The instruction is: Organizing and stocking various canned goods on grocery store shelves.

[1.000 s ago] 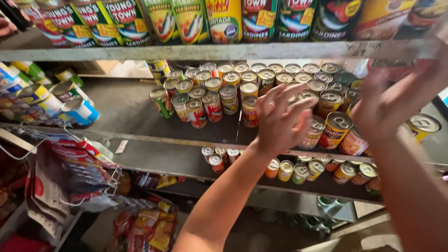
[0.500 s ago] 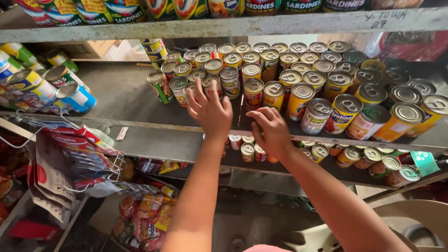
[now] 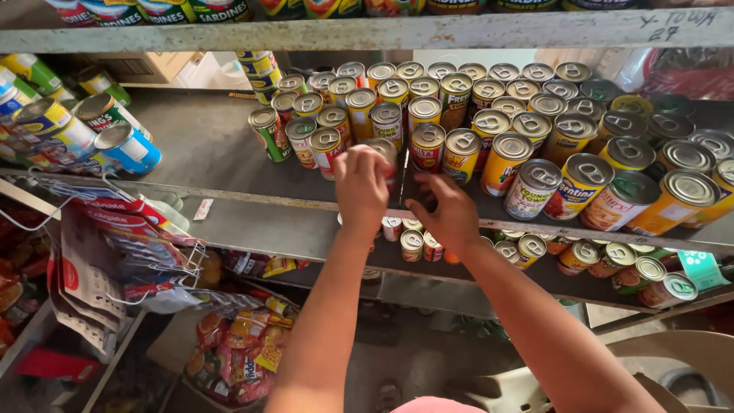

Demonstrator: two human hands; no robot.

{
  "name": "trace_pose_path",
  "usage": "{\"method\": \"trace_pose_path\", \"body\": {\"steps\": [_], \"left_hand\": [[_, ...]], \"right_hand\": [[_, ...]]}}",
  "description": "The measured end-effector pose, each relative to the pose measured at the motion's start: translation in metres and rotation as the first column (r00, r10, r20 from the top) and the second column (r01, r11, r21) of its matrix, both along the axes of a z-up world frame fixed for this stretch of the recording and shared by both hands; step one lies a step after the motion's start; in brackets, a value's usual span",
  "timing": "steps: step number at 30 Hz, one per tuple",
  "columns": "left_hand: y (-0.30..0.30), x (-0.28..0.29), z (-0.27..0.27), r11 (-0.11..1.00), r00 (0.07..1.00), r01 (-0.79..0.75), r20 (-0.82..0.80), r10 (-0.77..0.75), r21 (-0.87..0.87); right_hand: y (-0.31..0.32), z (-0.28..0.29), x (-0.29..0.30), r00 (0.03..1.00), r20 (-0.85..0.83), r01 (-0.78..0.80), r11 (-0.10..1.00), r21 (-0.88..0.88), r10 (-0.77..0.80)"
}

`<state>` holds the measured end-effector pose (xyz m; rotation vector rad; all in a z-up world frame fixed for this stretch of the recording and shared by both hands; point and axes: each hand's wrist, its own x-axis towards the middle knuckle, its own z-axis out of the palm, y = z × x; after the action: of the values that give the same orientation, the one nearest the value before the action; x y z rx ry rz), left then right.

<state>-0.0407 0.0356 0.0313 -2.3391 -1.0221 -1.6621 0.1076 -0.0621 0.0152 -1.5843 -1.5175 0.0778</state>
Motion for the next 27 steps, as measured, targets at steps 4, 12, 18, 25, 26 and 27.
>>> {"method": "trace_pose_path", "body": {"steps": [4,12,18,25,26,27], "left_hand": [[-0.009,-0.006,-0.002,0.96,0.953,0.276,0.135,-0.269,-0.034],[0.05,-0.032,-0.027,0.987,0.94,-0.113,0.311,0.144,-0.116],[0.042,-0.029,-0.028,0.847,0.949,-0.151,0.166,0.269,-0.509],[0.038,-0.031,-0.017,0.799,0.98,-0.198,-0.116,0.16,-0.567],[0.035,-0.032,-0.013,0.751,0.988,-0.15,-0.121,0.094,-0.643],[0.032,-0.033,-0.011,0.753,0.988,-0.15,-0.121,0.094,-0.641]], "right_hand": [[0.001,0.002,0.003,0.999,-0.018,-0.047,0.995,0.092,0.049],[0.007,-0.001,0.003,0.999,0.039,-0.03,0.999,0.013,0.029],[0.014,0.017,-0.005,0.996,-0.068,0.046,0.967,-0.25,-0.064],[0.02,0.017,-0.009,0.984,-0.124,0.09,0.955,-0.284,-0.13],[0.019,0.02,-0.011,0.979,-0.116,0.126,0.944,-0.305,-0.169],[0.018,0.02,-0.01,0.979,-0.117,0.127,0.945,-0.303,-0.169]]}}
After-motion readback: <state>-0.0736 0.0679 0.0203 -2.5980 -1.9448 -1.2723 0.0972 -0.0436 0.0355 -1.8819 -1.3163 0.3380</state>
